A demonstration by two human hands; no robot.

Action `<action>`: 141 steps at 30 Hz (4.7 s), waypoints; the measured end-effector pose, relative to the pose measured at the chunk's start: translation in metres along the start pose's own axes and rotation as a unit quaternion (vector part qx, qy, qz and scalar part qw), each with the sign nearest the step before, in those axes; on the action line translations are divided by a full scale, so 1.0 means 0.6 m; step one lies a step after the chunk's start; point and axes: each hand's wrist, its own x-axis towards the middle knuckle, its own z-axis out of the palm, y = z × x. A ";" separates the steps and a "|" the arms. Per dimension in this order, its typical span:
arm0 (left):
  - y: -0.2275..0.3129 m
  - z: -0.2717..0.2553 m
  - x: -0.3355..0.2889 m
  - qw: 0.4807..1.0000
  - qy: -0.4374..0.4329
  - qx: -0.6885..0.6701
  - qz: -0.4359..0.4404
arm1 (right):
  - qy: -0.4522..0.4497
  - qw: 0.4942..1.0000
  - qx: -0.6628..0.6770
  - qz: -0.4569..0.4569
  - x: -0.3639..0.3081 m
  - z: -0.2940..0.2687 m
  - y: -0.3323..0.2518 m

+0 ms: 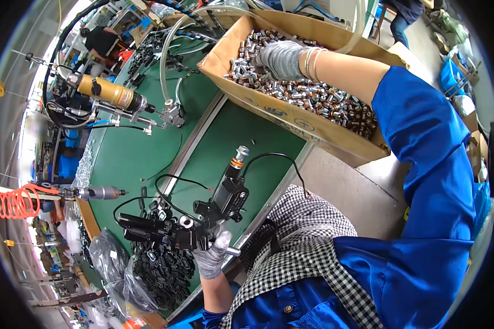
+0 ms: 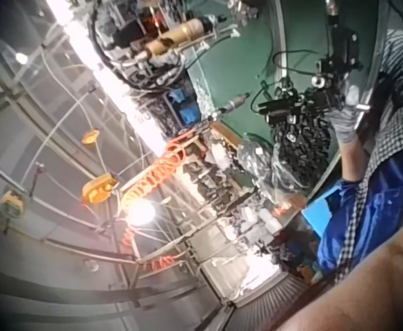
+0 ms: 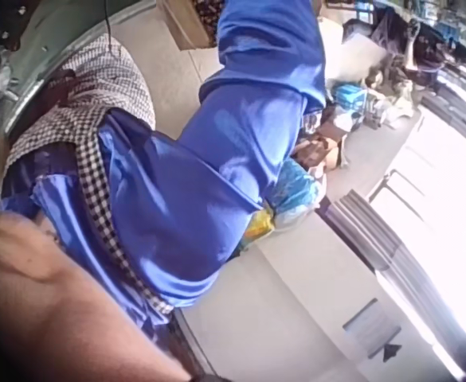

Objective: Assembling small black plastic components using hands and a pneumatic screwdriver at a workbench.

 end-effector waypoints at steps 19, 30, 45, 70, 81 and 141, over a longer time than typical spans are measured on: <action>0.030 0.022 0.031 0.983 -0.006 0.163 0.081 | 0.100 0.820 0.467 -0.315 -0.131 -0.155 -0.219; 0.046 0.036 0.032 0.998 0.002 0.044 0.050 | 0.150 0.829 0.302 -0.445 -0.129 -0.056 -0.261; 0.045 0.037 0.029 1.000 -0.012 0.012 0.006 | 0.158 0.845 0.326 -0.392 -0.162 -0.047 -0.258; 0.036 0.035 0.021 0.979 0.006 0.202 0.015 | 0.113 0.911 0.283 -0.279 -0.162 -0.031 -0.237; 0.004 0.036 0.021 0.980 0.039 0.190 0.040 | -0.144 0.844 0.487 -0.173 -0.149 -0.025 -0.212; 0.037 0.030 0.002 0.963 -0.083 0.256 -0.016 | 0.101 0.832 0.424 -0.342 -0.090 -0.074 -0.236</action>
